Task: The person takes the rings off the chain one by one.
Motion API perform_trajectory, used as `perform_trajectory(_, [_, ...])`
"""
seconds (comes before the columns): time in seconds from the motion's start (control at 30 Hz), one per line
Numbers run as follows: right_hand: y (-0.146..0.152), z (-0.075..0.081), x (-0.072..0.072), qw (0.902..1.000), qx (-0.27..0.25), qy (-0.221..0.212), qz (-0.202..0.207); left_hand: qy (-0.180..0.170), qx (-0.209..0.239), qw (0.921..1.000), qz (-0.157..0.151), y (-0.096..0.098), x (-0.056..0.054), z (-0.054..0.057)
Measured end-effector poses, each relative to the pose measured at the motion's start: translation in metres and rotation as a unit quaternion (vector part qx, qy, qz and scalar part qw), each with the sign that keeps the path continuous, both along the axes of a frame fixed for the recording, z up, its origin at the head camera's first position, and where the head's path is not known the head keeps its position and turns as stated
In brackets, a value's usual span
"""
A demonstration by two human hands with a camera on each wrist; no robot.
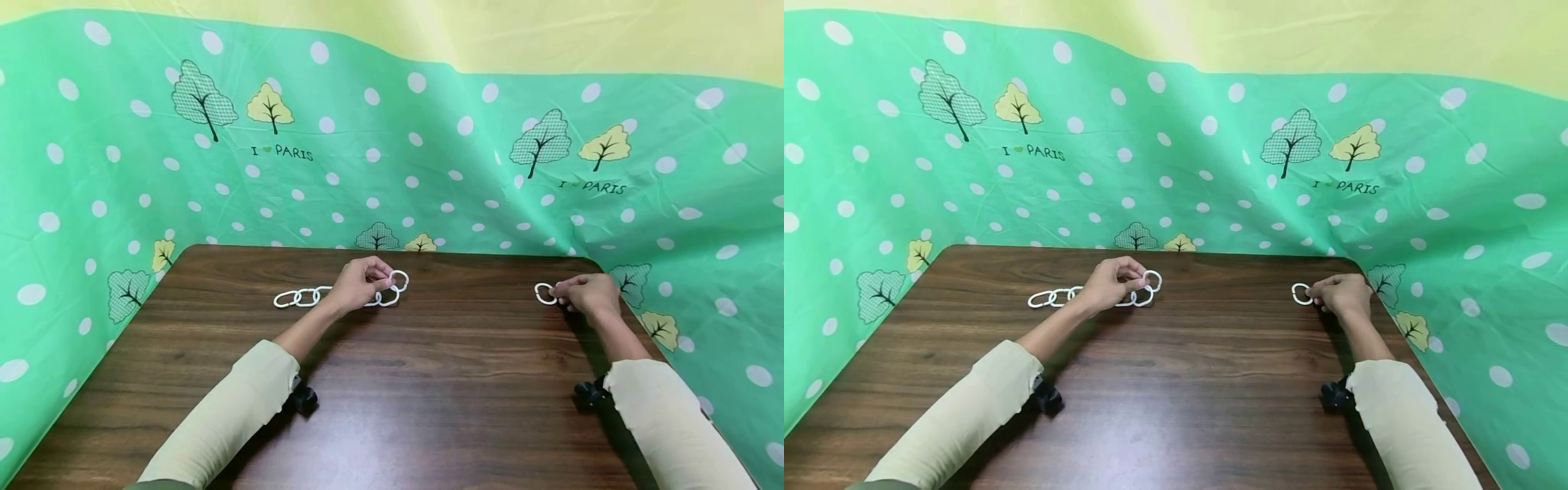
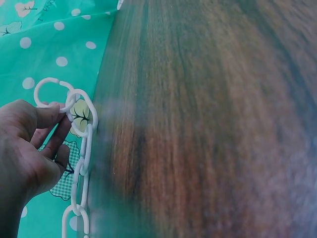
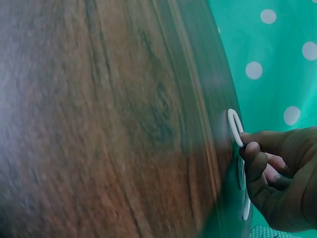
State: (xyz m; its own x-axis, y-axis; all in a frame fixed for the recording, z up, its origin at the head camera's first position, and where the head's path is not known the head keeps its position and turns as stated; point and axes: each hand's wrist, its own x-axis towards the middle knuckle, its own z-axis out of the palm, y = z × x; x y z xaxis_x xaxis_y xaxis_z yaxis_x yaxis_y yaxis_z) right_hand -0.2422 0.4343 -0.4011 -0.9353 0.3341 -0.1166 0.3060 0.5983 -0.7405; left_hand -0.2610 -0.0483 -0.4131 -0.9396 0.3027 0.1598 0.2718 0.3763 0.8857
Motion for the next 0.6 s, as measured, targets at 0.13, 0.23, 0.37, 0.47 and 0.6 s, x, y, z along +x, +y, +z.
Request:
perform_trajectory(0.13, [0.0038,0.0000,-0.0011,0.9997,0.020,-0.003,-0.015,0.000,-0.007,1.0000,0.001,0.0009,0.0003,-0.0001])
perform_trajectory(0.23, [0.0048,0.0009,-0.0017,0.9995,0.021,-0.008,-0.022,-0.003,-0.012,0.9999,0.004,0.0012,0.0004,-0.0004])
perform_trajectory(0.37, [0.0045,0.0020,-0.0010,0.9996,0.013,-0.012,-0.023,-0.006,-0.014,0.9999,0.005,0.0009,0.0013,-0.0005])
perform_trajectory(0.47, [0.0034,0.0020,-0.0001,0.9996,0.010,-0.009,-0.023,-0.006,-0.013,0.9999,0.004,0.0004,0.0021,-0.0003])
perform_trajectory(0.6, [-0.0027,0.0037,0.0022,0.9998,0.012,0.004,-0.017,-0.006,-0.010,0.9999,0.003,-0.0005,0.0025,0.0000])
